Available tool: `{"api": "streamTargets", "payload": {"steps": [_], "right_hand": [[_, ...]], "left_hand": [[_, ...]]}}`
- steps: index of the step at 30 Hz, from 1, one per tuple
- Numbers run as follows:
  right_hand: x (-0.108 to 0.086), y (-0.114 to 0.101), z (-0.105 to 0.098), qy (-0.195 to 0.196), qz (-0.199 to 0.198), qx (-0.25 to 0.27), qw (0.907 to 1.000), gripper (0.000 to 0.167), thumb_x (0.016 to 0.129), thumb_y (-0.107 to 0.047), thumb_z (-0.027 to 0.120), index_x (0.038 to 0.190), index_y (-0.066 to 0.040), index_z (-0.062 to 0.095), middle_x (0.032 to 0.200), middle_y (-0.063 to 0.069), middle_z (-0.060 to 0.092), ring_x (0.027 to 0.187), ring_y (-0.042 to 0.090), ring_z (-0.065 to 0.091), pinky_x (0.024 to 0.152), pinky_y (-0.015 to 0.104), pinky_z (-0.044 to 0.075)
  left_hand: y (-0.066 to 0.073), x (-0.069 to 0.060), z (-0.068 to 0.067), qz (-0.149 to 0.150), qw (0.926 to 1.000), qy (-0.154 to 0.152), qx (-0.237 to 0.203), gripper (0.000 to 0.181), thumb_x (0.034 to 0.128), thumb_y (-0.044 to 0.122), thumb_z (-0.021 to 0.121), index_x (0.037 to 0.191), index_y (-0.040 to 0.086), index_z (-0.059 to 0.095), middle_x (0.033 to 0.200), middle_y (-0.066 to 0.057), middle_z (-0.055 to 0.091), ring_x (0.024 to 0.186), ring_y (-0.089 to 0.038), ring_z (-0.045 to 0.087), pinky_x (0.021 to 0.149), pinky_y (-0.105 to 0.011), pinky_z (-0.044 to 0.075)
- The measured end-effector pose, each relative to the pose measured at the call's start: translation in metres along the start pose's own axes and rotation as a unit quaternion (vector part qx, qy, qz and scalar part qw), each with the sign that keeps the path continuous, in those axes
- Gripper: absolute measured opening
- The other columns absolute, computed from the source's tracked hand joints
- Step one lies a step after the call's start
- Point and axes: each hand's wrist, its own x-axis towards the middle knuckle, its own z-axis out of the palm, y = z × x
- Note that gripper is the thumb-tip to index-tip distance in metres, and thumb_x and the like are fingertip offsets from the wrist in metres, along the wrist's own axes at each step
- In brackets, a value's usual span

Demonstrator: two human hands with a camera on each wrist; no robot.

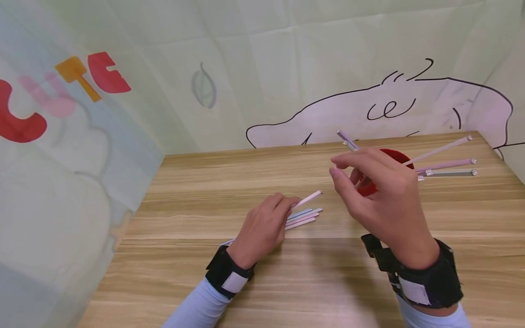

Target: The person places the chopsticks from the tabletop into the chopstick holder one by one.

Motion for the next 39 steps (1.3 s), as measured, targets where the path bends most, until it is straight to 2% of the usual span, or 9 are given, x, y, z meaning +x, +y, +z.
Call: {"api": "streamTargets", "payload": {"steps": [6,11,13,15,18,23,31,35,39], "right_hand": [[0.0,0.003,0.003,-0.04,-0.013,0.009,0.9991,0.017,0.088,-0.014,0.074,0.098,-0.001,0.076,0.085,0.002,0.069,0.071,0.001,0.055,0.068,0.01,0.047],[-0.003,0.004,0.005,-0.098,-0.002,0.01,0.9951,0.029,0.092,-0.034,0.075,0.102,-0.007,0.077,0.09,-0.003,0.071,0.073,0.004,0.057,0.067,0.013,0.048],[-0.004,0.003,0.007,-0.124,0.005,0.005,0.9922,0.027,0.089,-0.032,0.079,0.103,-0.009,0.077,0.091,-0.005,0.07,0.072,0.004,0.058,0.066,0.013,0.048],[-0.004,0.003,0.008,-0.141,0.008,0.003,0.99,0.024,0.08,-0.018,0.086,0.102,-0.011,0.077,0.091,-0.006,0.07,0.071,0.005,0.059,0.064,0.014,0.049],[-0.004,0.003,0.009,-0.151,0.012,-0.008,0.9884,0.033,0.07,-0.004,0.089,0.1,-0.011,0.077,0.092,-0.007,0.069,0.071,0.006,0.06,0.064,0.014,0.049],[-0.003,0.003,0.01,-0.161,0.013,-0.015,0.9868,0.032,0.071,-0.006,0.089,0.1,-0.012,0.077,0.091,-0.007,0.069,0.07,0.005,0.06,0.063,0.014,0.048],[-0.005,0.003,0.016,-0.219,0.027,-0.007,0.9754,0.025,0.074,-0.01,0.089,0.095,-0.011,0.075,0.083,-0.009,0.068,0.068,0.001,0.062,0.061,0.018,0.052],[-0.006,0.002,0.017,-0.216,0.019,0.007,0.9762,0.021,0.076,-0.013,0.089,0.092,-0.013,0.074,0.081,-0.011,0.068,0.065,0.0,0.061,0.059,0.019,0.052],[-0.005,0.003,0.016,-0.18,-0.009,0.031,0.9832,0.023,0.087,-0.038,0.079,0.089,-0.015,0.075,0.078,-0.012,0.066,0.062,0.001,0.056,0.057,0.016,0.048]], "left_hand": [[0.004,0.003,-0.006,0.005,0.9987,0.04,-0.033,0.026,0.0971,0.006,0.058,0.121,0.01,0.067,0.095,0.0,0.06,0.078,-0.012,0.055,0.053,-0.021,0.044],[0.008,0.005,-0.011,0.013,0.9961,0.066,-0.056,0.024,0.0975,0.009,0.057,0.119,0.009,0.067,0.094,0.0,0.059,0.074,-0.011,0.051,0.056,-0.017,0.04],[0.009,0.006,-0.012,0.017,0.9952,0.074,-0.063,0.023,0.098,0.01,0.056,0.118,0.008,0.067,0.094,0.0,0.059,0.074,-0.011,0.051,0.057,-0.016,0.039],[0.009,0.006,-0.013,0.02,0.9944,0.079,-0.067,0.022,0.0987,0.011,0.056,0.118,0.008,0.067,0.094,-0.001,0.058,0.074,-0.011,0.051,0.057,-0.016,0.039],[0.01,0.006,-0.015,0.024,0.9933,0.088,-0.072,0.022,0.099,0.012,0.056,0.118,0.007,0.066,0.094,-0.001,0.058,0.074,-0.011,0.05,0.058,-0.015,0.039],[0.012,0.007,-0.016,0.037,0.9893,0.117,-0.078,0.021,0.0985,0.012,0.058,0.117,0.007,0.066,0.097,-0.001,0.058,0.079,-0.009,0.05,0.061,-0.015,0.04],[0.014,0.008,-0.019,0.071,0.981,0.159,-0.086,0.02,0.0959,0.01,0.065,0.115,0.005,0.066,0.099,-0.003,0.06,0.084,-0.011,0.058,0.068,-0.015,0.046],[0.014,0.008,-0.019,0.075,0.9797,0.165,-0.085,0.019,0.0962,0.011,0.066,0.114,0.005,0.067,0.099,-0.004,0.061,0.086,-0.012,0.06,0.07,-0.015,0.048],[0.013,0.008,-0.018,0.077,0.9798,0.163,-0.086,0.018,0.0962,0.012,0.066,0.113,0.005,0.066,0.099,-0.003,0.062,0.086,-0.012,0.06,0.07,-0.016,0.048]]}}
